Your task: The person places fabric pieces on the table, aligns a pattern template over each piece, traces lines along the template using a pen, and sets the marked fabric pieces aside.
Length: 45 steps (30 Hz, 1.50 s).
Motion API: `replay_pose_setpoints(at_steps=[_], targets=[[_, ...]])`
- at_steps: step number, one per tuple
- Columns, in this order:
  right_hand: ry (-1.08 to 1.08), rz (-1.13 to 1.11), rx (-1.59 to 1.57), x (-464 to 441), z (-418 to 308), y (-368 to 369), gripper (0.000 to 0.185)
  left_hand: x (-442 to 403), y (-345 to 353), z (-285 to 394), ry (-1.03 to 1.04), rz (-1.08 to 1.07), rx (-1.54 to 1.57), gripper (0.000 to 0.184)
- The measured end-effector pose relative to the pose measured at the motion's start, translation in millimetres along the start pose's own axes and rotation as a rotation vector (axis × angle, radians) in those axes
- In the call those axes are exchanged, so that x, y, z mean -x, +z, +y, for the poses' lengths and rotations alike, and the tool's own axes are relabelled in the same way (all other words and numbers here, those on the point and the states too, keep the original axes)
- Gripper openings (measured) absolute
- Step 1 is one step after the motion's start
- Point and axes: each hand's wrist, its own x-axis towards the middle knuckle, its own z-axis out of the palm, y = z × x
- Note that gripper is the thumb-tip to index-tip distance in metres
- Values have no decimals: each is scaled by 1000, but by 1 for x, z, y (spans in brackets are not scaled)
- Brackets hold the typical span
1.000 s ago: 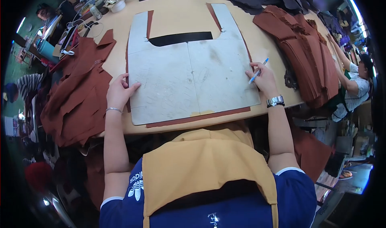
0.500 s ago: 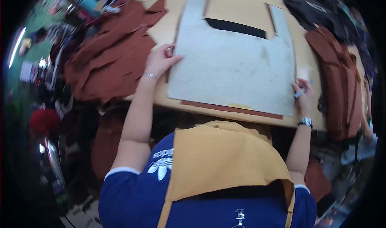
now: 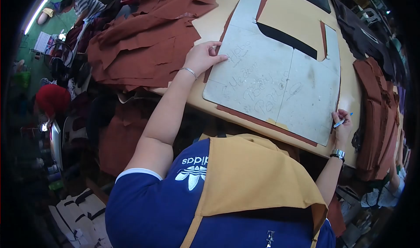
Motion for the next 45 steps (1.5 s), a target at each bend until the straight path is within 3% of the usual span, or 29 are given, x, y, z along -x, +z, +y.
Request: replay_pose_setpoints(at_steps=[8,10,11,12,14,18,19,21,26,30,33,37,43,45], targets=[[-12,61,181,9,-23,6,24,-8,5,-8,69,22,-25,62],[209,-10,-76,12,-39,4,22,-21,15,-29,70,45,105,58],[164,28,-106,10,-33,5,22,-12,6,-7,31,32,80,58],[114,55,-135,8,-27,6,21,-26,13,-29,72,72,103,58],[90,104,-125,7,-36,4,28,-22,6,6,68,82,44,56],[56,155,-264,-2,-44,2,42,-40,21,57,334,16,-83,52],[44,135,-261,-7,-41,3,53,-43,26,76,413,-16,-108,50],[36,133,-345,-11,-51,11,55,-70,52,86,617,-61,-140,49],[-39,133,-206,-17,-70,38,68,-93,85,136,698,-208,-399,59],[20,88,-389,-23,-72,53,70,-101,81,159,635,-382,-486,58],[26,-5,-463,-38,-67,63,59,-100,81,163,638,-411,-527,56],[-50,14,-370,-49,-100,101,27,-99,82,163,630,-406,-541,57],[-150,-114,-329,-85,-100,159,17,-97,84,160,622,-396,-569,55],[-273,-114,-272,-96,-100,180,15,-96,84,162,619,-397,-591,55]])
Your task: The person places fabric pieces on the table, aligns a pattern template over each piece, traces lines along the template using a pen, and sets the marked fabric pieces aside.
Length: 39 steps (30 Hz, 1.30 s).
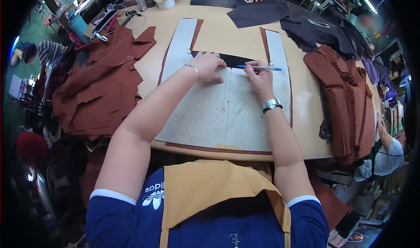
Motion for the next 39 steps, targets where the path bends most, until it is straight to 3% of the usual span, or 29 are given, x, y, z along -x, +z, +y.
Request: replay_pose_setpoints(at_steps=[2,6,11,17,19,25,26,29,34,36,39], targets=[[-107,1,-2,-2,-4,16,14,3,1,3,-14,-10,-31,55],[-177,1,190,-1,-1,21,14,19,22,0,-5,214,-4,46],[-160,-26,213,0,-2,22,13,63,39,-18,-113,419,80,38],[-158,-37,180,-1,-1,24,11,73,63,-40,-29,666,80,38],[-190,-27,204,-1,-2,24,10,73,63,-41,-28,668,81,38],[0,-9,-80,-12,13,21,11,73,65,-41,-33,689,92,41],[111,-3,-177,-11,4,19,14,74,65,-41,-43,700,96,41],[127,78,-202,-16,-11,28,17,75,63,-38,-88,673,112,42],[-12,-52,-173,-40,-3,74,11,72,68,-37,-223,630,72,59],[-65,-93,-30,-48,-2,100,11,73,64,-35,-241,607,72,59],[-90,-141,-72,-54,-4,136,13,74,62,-35,-250,566,73,60]])
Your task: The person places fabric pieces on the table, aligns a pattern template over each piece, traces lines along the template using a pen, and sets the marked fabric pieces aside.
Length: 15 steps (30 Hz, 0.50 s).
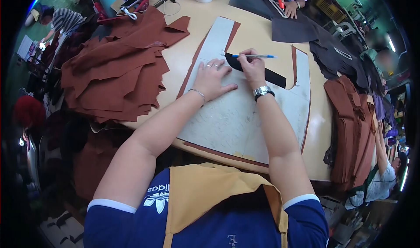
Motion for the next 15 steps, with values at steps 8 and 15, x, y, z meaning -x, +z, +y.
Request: replay_pose_setpoints(at_steps=[8,15], targets=[[-28,-41,139,-3,-4,22,17,-1,-1,-1,8,-24,-29,61],[-24,-67,172,-2,-4,21,16,0,4,-2,25,26,-31,61]])
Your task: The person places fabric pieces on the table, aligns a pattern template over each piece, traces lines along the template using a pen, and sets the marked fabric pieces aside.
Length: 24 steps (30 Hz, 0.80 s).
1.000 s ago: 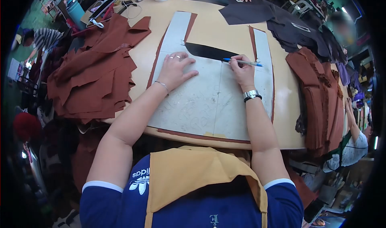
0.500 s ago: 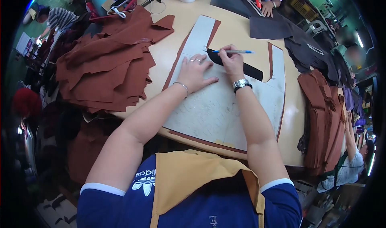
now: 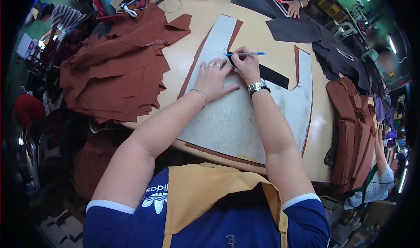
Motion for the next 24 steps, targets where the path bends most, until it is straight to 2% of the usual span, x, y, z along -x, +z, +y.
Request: replay_pose_setpoints(at_steps=[5,6,9,12,14,15,16,17,19,24], targets=[[-69,27,78,0,-2,1,18,-1,-1,1,-20,-5,5,62],[10,-13,48,-1,-1,0,19,0,-2,1,-19,-8,8,63],[-14,33,98,-7,12,-2,16,-1,-5,3,-12,-27,8,62],[89,135,-249,3,12,-31,14,-2,-7,3,-45,-61,42,61],[76,202,-321,14,24,-75,10,-3,-9,5,-40,-57,42,60],[62,237,-230,21,34,-104,8,-2,-8,5,-46,-54,41,59],[-45,323,21,27,48,-134,7,-2,-5,3,-41,-40,54,59],[18,375,-53,37,52,-160,7,-1,-5,3,-44,-42,51,59],[61,471,46,54,73,-209,5,-2,-6,4,-44,-45,43,59],[128,489,-12,73,83,-234,5,-1,-3,3,-29,-26,36,59]])
